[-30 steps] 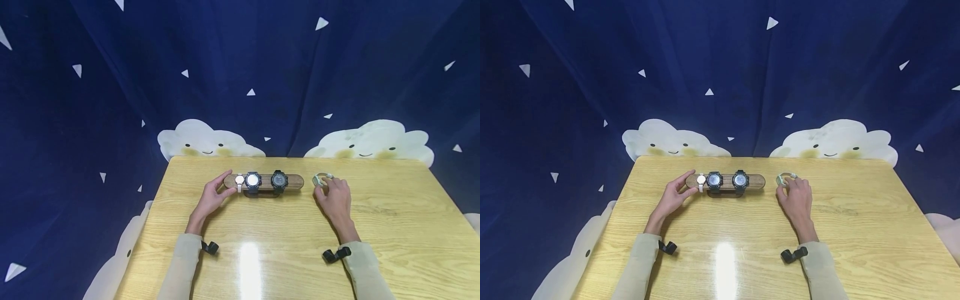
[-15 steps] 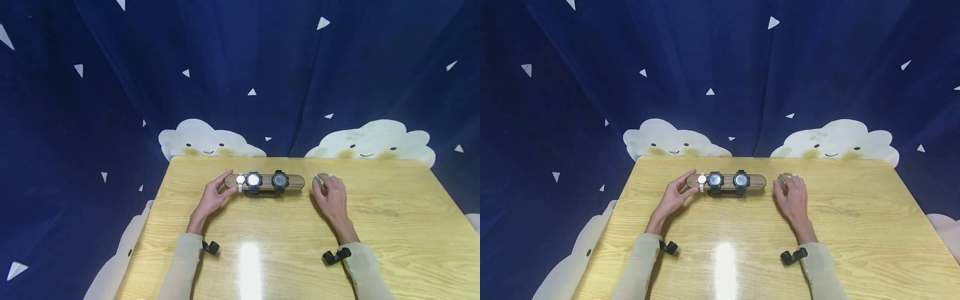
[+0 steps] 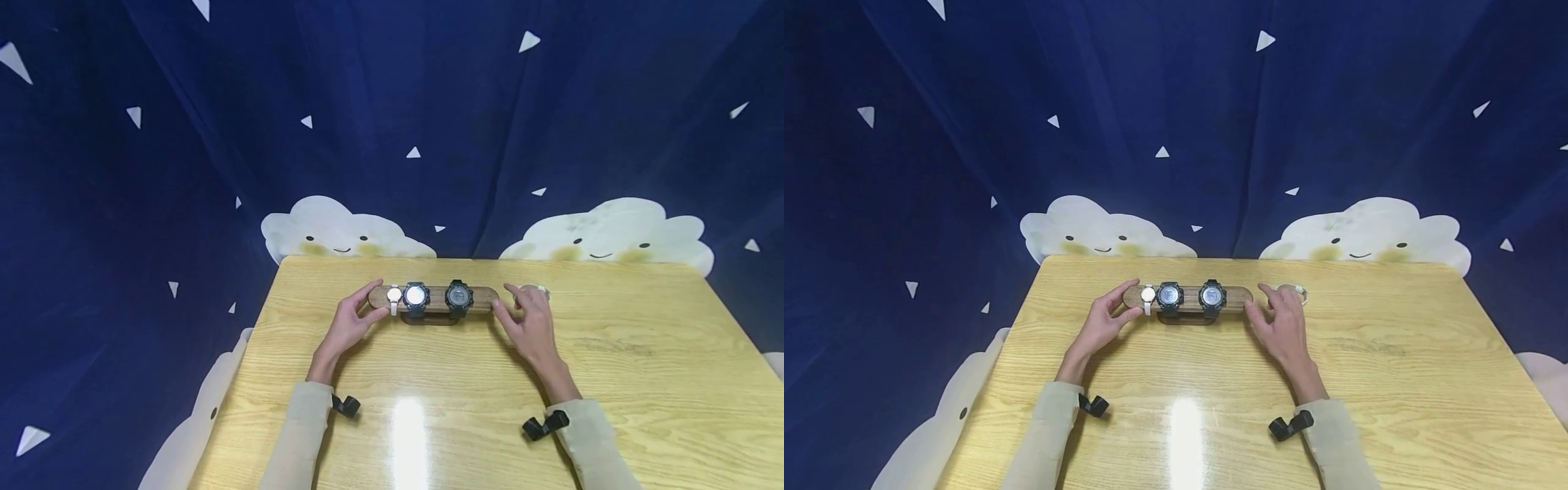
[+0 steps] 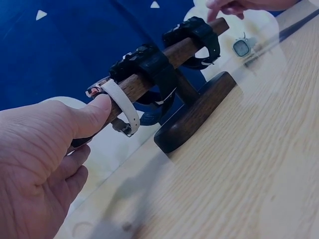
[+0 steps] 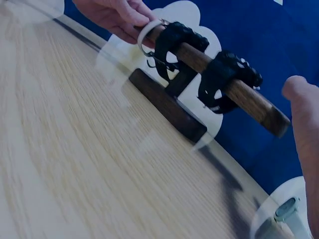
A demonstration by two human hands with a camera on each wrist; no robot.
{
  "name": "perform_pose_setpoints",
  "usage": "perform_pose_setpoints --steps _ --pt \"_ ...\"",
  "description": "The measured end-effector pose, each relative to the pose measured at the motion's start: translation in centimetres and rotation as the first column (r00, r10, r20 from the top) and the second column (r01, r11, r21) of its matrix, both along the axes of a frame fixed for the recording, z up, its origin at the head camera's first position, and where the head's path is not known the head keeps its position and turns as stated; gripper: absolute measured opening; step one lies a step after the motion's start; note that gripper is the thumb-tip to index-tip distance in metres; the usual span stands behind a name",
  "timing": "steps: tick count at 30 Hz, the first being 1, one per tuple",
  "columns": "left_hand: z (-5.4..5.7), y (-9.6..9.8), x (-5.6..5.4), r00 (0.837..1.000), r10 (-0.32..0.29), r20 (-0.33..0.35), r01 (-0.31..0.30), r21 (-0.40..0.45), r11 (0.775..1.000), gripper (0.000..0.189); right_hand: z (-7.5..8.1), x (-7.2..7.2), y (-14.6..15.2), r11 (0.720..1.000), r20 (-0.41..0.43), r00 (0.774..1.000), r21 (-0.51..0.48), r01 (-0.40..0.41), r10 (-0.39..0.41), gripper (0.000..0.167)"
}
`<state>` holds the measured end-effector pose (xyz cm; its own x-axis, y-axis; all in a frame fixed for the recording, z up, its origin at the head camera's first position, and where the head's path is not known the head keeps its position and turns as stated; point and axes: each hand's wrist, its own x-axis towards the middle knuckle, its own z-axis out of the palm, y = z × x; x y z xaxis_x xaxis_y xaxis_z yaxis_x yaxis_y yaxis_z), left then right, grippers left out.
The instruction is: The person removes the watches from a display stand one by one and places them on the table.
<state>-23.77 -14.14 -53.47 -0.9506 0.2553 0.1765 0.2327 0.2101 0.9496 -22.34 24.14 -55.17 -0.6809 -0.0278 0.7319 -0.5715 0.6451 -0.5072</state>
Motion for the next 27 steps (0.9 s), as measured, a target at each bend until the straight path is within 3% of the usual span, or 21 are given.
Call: perform_pose_setpoints --steps 6,15,27 --pt "-0.1 0.2 0.1 1.000 -0.001 0.002 0.001 0.009 1.000 0.064 0.3 0.5 -1.4 1.000 -0.004 1.000 0.010 -0.009 0.010 0.046" --pt "-0.1 0.3 -0.1 1.000 -0.010 0.002 0.010 0.022 1.000 0.063 1.0 1.2 -3.1 0.998 0.086 0.996 0.062 -0.020 0.015 0.059" --pt "0.0 0.2 0.0 1.000 -0.013 0.013 0.012 0.034 0.999 0.064 1.1 1.4 -4.2 0.991 0.072 0.997 0.128 -0.036 0.027 0.063"
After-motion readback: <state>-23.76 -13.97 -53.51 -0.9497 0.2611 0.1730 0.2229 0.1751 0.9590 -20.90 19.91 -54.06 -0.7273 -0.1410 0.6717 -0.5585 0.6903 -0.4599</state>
